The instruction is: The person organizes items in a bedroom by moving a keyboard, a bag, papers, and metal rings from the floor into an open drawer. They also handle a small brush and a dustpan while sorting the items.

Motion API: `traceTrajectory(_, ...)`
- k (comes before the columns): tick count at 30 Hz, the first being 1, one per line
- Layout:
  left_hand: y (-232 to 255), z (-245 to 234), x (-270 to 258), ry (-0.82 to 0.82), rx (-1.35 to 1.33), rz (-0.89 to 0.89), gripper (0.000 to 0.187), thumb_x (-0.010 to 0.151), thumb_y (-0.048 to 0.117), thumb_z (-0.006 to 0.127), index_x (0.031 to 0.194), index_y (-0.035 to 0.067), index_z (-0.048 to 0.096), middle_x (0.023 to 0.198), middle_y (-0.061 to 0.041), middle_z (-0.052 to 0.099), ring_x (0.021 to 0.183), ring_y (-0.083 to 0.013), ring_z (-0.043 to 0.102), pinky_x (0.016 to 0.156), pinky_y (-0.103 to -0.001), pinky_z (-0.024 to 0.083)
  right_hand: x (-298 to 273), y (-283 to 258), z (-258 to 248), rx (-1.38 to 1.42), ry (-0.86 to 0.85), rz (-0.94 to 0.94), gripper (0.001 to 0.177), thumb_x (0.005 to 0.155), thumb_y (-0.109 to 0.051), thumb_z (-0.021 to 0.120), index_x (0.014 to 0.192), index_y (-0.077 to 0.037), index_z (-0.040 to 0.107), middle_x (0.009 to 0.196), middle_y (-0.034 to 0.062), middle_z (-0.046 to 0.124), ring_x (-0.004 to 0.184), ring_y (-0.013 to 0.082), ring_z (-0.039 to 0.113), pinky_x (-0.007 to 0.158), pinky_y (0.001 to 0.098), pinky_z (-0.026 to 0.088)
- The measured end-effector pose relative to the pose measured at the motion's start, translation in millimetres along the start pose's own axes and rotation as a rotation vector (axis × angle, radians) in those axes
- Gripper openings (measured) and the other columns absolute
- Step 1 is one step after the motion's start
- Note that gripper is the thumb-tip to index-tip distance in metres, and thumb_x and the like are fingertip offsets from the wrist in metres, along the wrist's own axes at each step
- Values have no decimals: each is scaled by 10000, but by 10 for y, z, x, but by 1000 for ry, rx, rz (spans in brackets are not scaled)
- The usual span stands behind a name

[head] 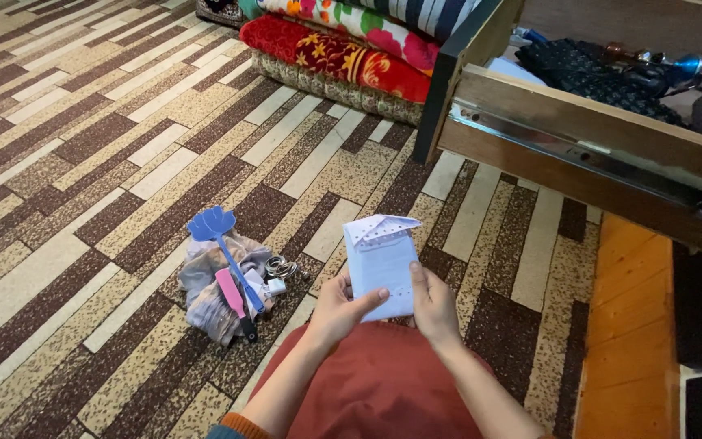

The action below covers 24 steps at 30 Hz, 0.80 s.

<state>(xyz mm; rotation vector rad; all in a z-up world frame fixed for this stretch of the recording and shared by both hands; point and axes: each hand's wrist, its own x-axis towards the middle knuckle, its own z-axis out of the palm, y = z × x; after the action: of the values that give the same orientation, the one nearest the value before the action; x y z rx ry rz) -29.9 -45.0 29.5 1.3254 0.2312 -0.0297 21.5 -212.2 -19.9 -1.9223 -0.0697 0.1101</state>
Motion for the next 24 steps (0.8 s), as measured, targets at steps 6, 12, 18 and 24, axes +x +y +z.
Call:
traceTrajectory(6, 37, -85, 171, 0, 34, 39, 464, 715, 171, 952, 1023, -64, 696, 827, -197, 770, 776, -258, 764, 586, -378, 633, 20, -555, -213, -107, 43, -49, 675, 963, -522, 615, 1488, -126, 469, 1277, 237, 640, 1098, 435, 705, 913, 617, 565)
traceTrajectory(12, 325, -259, 524, 13, 138, 60, 403, 761, 134, 908, 1043, -71, 707, 835, -189, 770, 785, -239, 768, 584, -371, 640, 393, -1357, -393, -630, -309, -779, 1536, 525, -422, 1042, 1616, -63, 23, 1670, 329, 33, 1506, 570, 42, 1205, 701, 68)
traceTrajectory(18, 1017, -103, 984, 119, 95, 109, 335, 735, 99, 914, 951, -58, 712, 731, -80, 699, 669, -150, 711, 536, -301, 619, 1227, -1347, -43, -900, -195, -1027, 1457, 477, -292, 984, 1636, -1, 151, 1681, 279, 158, 1543, 456, 167, 1240, 525, 205)
traceTrajectory(24, 1917, -36, 1565, 350, 334, 271, 215, 682, 261, 774, 743, 71, 693, 640, -45, 660, 591, -126, 526, 530, -319, 408, 1736, -2541, -66, -833, -89, -1051, 1010, 721, 80, 698, 1601, 12, 206, 1646, 300, 285, 1527, 440, 315, 1260, 518, 272)
